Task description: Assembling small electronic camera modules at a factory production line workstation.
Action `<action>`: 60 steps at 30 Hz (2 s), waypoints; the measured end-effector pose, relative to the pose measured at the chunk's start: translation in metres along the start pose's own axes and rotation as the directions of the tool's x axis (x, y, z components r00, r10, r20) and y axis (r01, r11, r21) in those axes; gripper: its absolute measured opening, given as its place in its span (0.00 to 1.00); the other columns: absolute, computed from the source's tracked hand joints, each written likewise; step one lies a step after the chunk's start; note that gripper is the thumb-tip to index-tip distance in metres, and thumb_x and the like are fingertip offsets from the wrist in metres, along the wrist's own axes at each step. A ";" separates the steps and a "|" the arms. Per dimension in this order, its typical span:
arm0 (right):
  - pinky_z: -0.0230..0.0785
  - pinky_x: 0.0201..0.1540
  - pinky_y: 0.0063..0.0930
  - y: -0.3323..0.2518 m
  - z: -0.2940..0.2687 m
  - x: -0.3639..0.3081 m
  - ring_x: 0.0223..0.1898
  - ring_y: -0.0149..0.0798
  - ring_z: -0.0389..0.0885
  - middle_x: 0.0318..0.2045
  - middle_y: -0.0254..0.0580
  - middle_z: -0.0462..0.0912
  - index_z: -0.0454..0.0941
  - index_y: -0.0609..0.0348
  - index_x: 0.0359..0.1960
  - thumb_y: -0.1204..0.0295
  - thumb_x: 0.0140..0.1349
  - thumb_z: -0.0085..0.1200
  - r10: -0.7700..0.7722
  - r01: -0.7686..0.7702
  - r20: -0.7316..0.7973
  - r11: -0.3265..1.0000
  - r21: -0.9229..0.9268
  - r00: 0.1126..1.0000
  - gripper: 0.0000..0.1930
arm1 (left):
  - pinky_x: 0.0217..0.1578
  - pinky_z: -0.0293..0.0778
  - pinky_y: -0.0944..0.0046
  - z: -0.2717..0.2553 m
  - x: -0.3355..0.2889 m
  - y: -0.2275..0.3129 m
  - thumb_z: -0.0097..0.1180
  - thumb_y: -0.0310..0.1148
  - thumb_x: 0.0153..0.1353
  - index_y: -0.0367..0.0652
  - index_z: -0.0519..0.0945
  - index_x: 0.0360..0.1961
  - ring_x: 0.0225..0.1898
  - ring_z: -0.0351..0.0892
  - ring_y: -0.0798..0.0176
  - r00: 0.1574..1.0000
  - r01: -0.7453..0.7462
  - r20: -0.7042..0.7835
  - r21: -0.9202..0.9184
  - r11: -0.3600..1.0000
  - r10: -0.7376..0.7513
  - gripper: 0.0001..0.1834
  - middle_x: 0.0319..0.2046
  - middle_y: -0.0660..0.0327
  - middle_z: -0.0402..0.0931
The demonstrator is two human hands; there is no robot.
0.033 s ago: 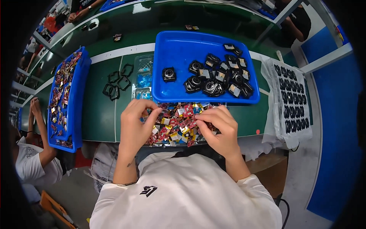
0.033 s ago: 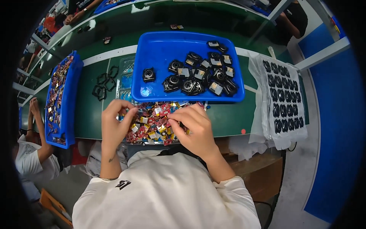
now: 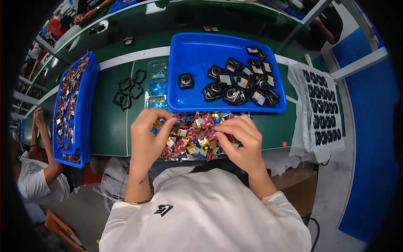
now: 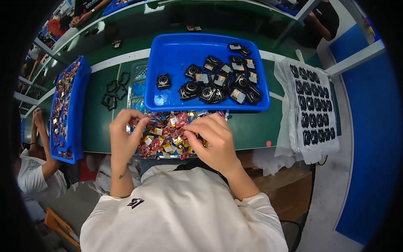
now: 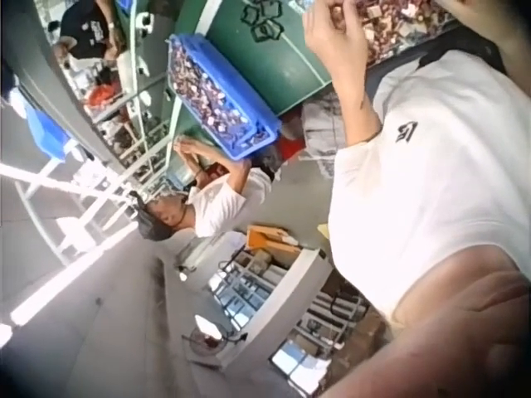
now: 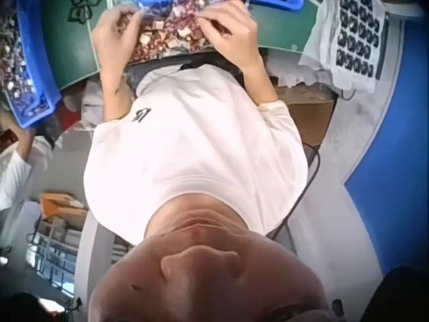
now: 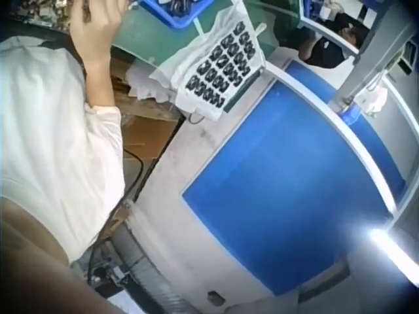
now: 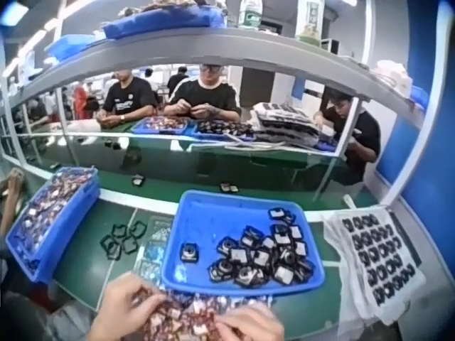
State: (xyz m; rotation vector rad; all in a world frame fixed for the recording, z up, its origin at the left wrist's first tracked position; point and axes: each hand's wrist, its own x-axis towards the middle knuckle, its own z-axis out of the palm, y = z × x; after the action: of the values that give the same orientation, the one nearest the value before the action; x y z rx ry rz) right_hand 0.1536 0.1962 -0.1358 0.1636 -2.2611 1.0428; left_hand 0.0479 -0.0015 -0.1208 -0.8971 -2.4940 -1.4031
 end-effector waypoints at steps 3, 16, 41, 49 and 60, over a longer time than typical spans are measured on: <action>0.67 0.34 0.30 -0.007 0.003 0.010 0.30 0.41 0.74 0.29 0.40 0.80 0.80 0.60 0.30 0.80 0.45 0.61 -0.008 0.007 0.002 0.999 0.032 1.000 0.08 | 0.25 0.66 0.72 -0.003 -0.004 -0.003 0.62 0.24 0.50 0.35 0.76 0.26 0.25 0.70 0.73 0.993 0.120 0.031 -0.251 0.961 -0.116 0.06 0.23 0.63 0.75; 0.68 0.41 0.31 -0.016 0.020 0.018 0.39 0.39 0.79 0.37 0.45 0.83 0.79 0.64 0.30 0.79 0.52 0.58 0.057 -0.096 0.129 0.943 0.318 0.990 0.04 | 0.27 0.63 0.78 0.007 -0.014 0.011 0.55 0.23 0.59 0.33 0.75 0.48 0.27 0.69 0.76 0.936 0.314 0.345 -0.722 0.616 -0.074 0.15 0.29 0.65 0.74; 0.67 0.26 0.17 -0.024 0.003 0.008 0.24 0.27 0.75 0.26 0.37 0.80 0.80 0.63 0.39 0.82 0.51 0.59 0.258 -0.351 0.266 0.842 0.410 0.929 0.12 | 0.29 0.67 0.75 0.014 -0.018 0.014 0.58 0.17 0.52 0.37 0.72 0.29 0.31 0.73 0.72 0.911 0.412 0.349 -0.796 0.443 -0.220 0.07 0.32 0.59 0.78; 0.70 0.29 0.22 -0.019 0.004 0.004 0.26 0.34 0.79 0.24 0.43 0.81 0.82 0.67 0.29 0.83 0.44 0.64 0.137 -0.157 0.091 0.949 0.274 0.986 0.08 | 0.28 0.66 0.76 0.011 -0.019 0.019 0.62 0.20 0.48 0.35 0.79 0.35 0.26 0.72 0.76 0.883 0.436 0.435 -0.619 0.653 -0.178 0.11 0.31 0.64 0.78; 0.68 0.26 0.16 -0.012 0.001 -0.004 0.24 0.26 0.76 0.23 0.41 0.80 0.79 0.67 0.25 0.82 0.51 0.62 0.253 -0.339 0.229 0.613 0.714 0.940 0.03 | 0.27 0.67 0.69 0.014 -0.019 0.021 0.63 0.24 0.48 0.37 0.80 0.25 0.25 0.73 0.69 0.939 0.154 0.342 -0.540 0.828 0.048 0.04 0.23 0.61 0.78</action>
State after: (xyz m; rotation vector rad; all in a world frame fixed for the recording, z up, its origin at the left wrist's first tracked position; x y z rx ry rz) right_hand 0.1606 0.1874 -0.1309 0.1848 -1.8280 2.1703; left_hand 0.0772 0.0103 -0.1210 -1.2740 -2.3605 -2.2441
